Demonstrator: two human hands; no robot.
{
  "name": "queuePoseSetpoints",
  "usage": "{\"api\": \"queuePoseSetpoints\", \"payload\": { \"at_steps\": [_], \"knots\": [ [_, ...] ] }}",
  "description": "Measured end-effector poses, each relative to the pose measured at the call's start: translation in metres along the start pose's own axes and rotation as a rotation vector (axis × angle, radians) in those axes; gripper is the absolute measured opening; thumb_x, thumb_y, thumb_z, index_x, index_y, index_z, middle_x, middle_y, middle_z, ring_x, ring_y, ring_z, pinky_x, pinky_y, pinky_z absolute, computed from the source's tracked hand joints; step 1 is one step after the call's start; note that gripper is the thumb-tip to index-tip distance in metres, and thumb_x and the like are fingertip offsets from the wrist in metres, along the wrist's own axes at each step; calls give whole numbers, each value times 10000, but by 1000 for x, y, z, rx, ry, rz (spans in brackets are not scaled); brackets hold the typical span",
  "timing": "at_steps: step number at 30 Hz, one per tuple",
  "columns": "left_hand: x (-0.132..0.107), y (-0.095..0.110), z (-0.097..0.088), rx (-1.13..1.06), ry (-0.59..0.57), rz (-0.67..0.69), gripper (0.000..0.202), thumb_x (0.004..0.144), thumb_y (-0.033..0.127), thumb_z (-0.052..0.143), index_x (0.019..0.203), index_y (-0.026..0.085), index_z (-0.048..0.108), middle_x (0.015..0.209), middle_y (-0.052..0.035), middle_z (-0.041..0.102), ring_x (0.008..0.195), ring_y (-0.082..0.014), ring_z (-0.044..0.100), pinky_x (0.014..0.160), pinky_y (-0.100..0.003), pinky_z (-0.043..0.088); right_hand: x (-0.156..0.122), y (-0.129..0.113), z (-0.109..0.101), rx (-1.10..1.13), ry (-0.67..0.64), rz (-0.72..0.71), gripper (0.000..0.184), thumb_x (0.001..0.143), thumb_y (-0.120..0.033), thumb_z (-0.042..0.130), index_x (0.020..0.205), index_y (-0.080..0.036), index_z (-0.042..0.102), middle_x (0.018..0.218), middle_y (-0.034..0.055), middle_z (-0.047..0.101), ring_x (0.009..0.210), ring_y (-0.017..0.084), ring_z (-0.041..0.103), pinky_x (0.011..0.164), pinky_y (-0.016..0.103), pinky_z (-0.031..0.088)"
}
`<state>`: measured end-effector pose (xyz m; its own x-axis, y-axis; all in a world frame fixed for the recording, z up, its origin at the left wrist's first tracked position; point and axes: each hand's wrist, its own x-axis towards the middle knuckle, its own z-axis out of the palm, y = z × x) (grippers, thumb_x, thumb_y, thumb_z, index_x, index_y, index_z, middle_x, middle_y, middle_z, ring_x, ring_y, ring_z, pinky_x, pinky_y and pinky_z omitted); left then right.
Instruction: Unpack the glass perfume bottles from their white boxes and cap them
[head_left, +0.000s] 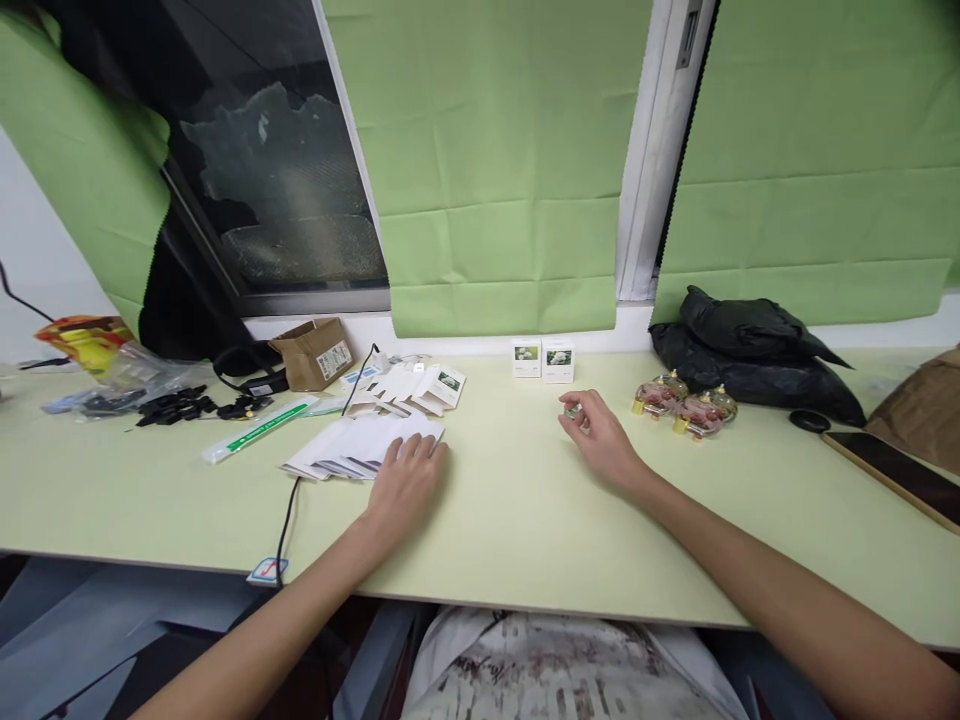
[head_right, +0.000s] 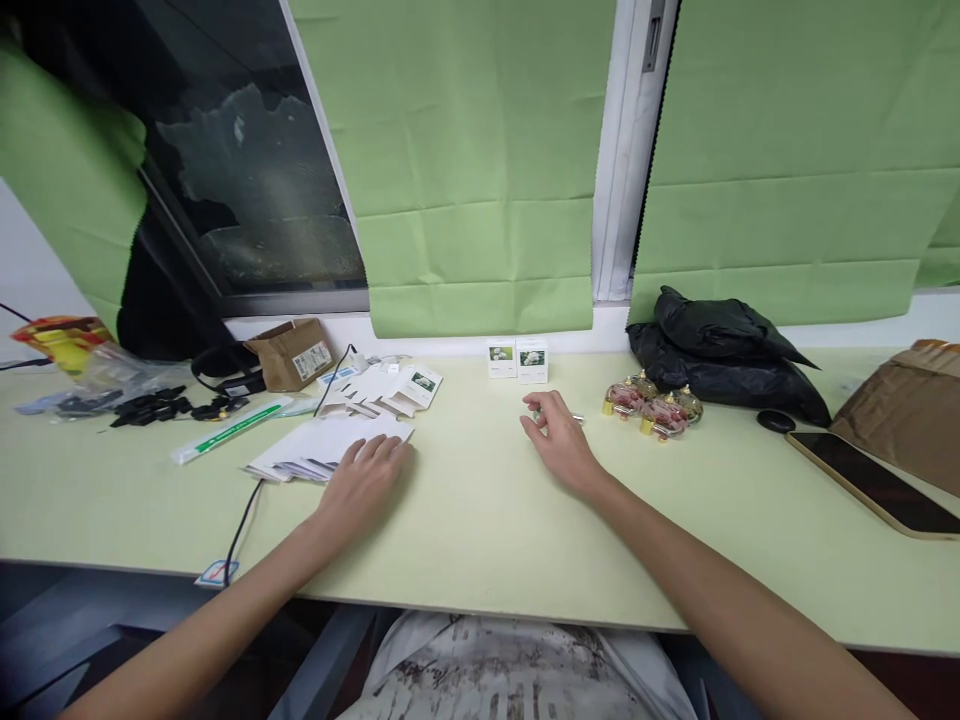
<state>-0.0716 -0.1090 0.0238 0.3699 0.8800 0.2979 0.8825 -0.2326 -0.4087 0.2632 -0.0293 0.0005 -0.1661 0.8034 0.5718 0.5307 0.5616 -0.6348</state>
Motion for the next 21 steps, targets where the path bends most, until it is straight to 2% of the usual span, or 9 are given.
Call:
{"api": "queuePoseSetpoints", "payload": {
  "at_steps": [4,8,11,14,17,21],
  "knots": [
    [-1,3,-1,7,-25,-43,468,835,-58,507,1219,149,674,1251,-188,648,1205,-352,575,1031,-498,418,4,7,-5,-260,23,-37,238,1020,-310,472,1219,-238,580,1168,96,622,1027,268,587,921,409,471],
    [5,-2,-3,30,-56,-93,430,861,-32,484,1190,142,701,1189,-201,661,1140,-361,593,966,-505,441,5,18,-8,-572,-9,41,303,1006,-325,493,1264,-190,578,1233,152,604,1141,340,519,988,453,416],
    [11,-4,-1,33,-64,-120,411,860,-29,485,1155,139,715,1142,-205,666,1105,-369,600,920,-502,455,4,23,-8,-646,-97,124,379,1009,-377,503,1314,-160,558,1278,172,594,1178,349,506,1002,441,402],
    [22,1,1,14,-14,-114,369,897,10,489,1173,133,701,1191,-214,655,1127,-387,592,926,-525,454,4,21,-7,-666,-176,180,439,1014,-405,500,1372,-153,522,1333,183,582,1232,344,496,1014,423,388],
    [41,16,-1,-141,54,-43,333,982,139,502,1281,175,645,1318,-186,621,1206,-378,571,967,-523,459,4,18,-8,-730,-197,236,482,1006,-408,524,1407,-143,486,1379,204,565,1276,358,479,1023,432,373],
    [71,45,-5,-499,49,165,382,1045,290,495,1423,246,527,1380,-109,607,1233,-301,585,1014,-468,478,6,19,-13,-769,-268,320,423,1020,-346,498,1376,-118,495,1349,217,594,1266,367,489,999,433,379]
  ]
}}
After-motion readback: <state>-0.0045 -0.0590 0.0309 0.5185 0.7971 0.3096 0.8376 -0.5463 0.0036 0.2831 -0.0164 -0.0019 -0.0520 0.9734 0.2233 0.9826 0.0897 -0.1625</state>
